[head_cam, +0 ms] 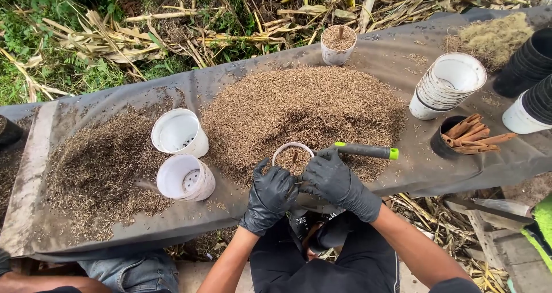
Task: Filling small plastic cups with soil using a trowel and a small hand tool at a potting station.
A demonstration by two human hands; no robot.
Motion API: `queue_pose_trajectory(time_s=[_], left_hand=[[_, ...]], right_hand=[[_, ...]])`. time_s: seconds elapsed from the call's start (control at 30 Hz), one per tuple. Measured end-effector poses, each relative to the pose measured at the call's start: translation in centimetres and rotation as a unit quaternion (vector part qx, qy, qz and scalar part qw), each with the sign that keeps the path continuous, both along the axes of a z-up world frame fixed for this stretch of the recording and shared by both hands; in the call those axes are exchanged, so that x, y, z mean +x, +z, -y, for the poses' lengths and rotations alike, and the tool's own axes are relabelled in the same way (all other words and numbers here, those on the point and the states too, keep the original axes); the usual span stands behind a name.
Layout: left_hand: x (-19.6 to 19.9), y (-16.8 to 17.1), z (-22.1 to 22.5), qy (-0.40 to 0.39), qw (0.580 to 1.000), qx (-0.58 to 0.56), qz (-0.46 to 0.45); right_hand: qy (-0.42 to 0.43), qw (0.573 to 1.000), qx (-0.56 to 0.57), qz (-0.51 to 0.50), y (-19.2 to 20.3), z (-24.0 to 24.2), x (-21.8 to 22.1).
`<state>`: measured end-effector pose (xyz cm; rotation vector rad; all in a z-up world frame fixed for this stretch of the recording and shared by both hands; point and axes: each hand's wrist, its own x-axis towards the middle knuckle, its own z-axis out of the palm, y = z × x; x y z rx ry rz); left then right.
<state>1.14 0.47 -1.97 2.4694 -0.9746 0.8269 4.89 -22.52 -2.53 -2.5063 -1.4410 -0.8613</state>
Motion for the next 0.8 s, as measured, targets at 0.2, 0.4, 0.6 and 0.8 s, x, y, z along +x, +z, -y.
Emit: queue_pose_trajectory(time_s=[0.2,0.4,0.6,0.8], left_hand=[[0.2,2.6,-0.7,-0.033,0.999,0.014,-0.028],[0.2,1.0,-0.7,-0.037,0.996,0.057,-0.061],[-3.2,12.9,0.3,0.001,0.978,-0.066,-0.196],[-0.5,5.3,-0.5,0.006,0.998,0.023,-0.051]], right_hand=[[-0.078,0.991,-0.106,0.001,2.7,-1.2,-1.0],[-0.024,0.999,-0.036,-0.001,3.0,-1.6,-1.0],[-0.005,1.000,0.007,-0.013,3.8,-0.2,-0.2],[0.002,0.999,-0.020,-0.046,4.9,-0.1,-0.2]])
